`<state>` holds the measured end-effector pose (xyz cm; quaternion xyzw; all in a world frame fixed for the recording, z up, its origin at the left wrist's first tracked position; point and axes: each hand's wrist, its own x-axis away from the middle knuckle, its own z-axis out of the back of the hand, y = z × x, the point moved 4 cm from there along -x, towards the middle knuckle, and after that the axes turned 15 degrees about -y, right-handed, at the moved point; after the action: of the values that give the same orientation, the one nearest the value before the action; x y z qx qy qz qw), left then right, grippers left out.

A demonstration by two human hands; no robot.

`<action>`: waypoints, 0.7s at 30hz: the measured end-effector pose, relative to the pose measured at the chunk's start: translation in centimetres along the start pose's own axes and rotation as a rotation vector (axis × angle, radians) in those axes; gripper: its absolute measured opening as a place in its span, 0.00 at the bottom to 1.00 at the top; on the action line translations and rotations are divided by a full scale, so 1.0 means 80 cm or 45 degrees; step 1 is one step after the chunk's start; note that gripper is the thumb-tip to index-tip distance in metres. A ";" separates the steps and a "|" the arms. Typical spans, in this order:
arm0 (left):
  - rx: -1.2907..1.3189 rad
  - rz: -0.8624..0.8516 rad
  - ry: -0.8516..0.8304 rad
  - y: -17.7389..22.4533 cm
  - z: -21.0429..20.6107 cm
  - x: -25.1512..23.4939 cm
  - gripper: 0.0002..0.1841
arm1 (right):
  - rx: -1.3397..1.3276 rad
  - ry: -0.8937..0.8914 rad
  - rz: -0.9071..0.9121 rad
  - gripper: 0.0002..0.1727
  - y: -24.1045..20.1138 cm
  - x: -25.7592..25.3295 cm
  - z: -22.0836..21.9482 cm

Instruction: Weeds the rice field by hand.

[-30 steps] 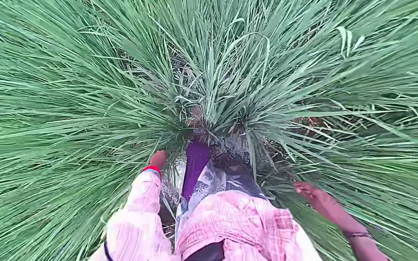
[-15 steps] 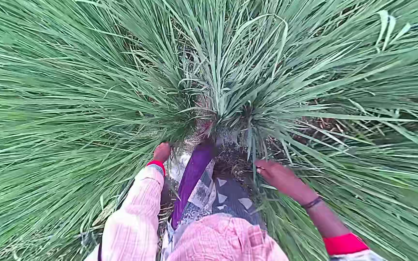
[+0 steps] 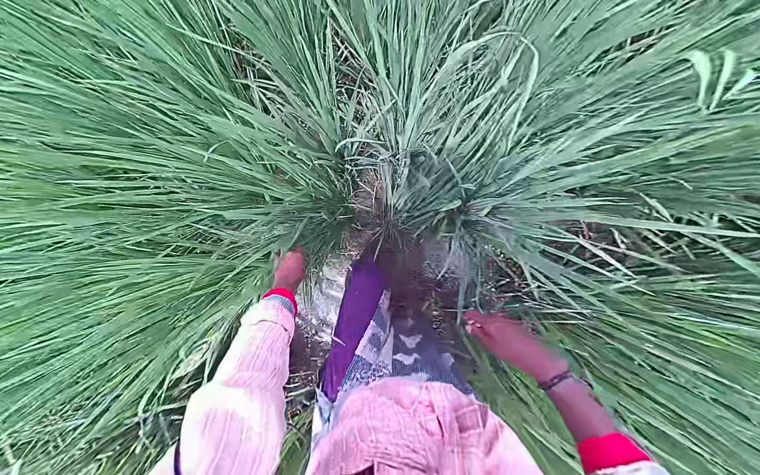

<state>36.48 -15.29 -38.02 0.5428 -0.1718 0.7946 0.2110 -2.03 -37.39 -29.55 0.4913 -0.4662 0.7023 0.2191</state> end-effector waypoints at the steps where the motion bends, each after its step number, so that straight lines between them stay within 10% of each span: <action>1: -0.002 -0.087 0.056 0.004 -0.001 0.003 0.28 | 0.011 -0.013 0.008 0.21 -0.006 -0.003 -0.002; 15: 0.234 -0.489 -0.419 0.095 -0.085 -0.053 0.21 | 0.102 -0.141 0.356 0.19 -0.111 -0.147 0.052; 21: 0.132 -0.653 -0.361 0.090 -0.081 -0.047 0.19 | -0.417 -0.184 1.280 0.16 -0.300 -0.059 0.046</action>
<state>28.82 -18.77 -44.12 0.6841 -0.0162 0.6393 0.3507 20.10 -28.64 -22.92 0.2138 -0.7616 0.6030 -0.1033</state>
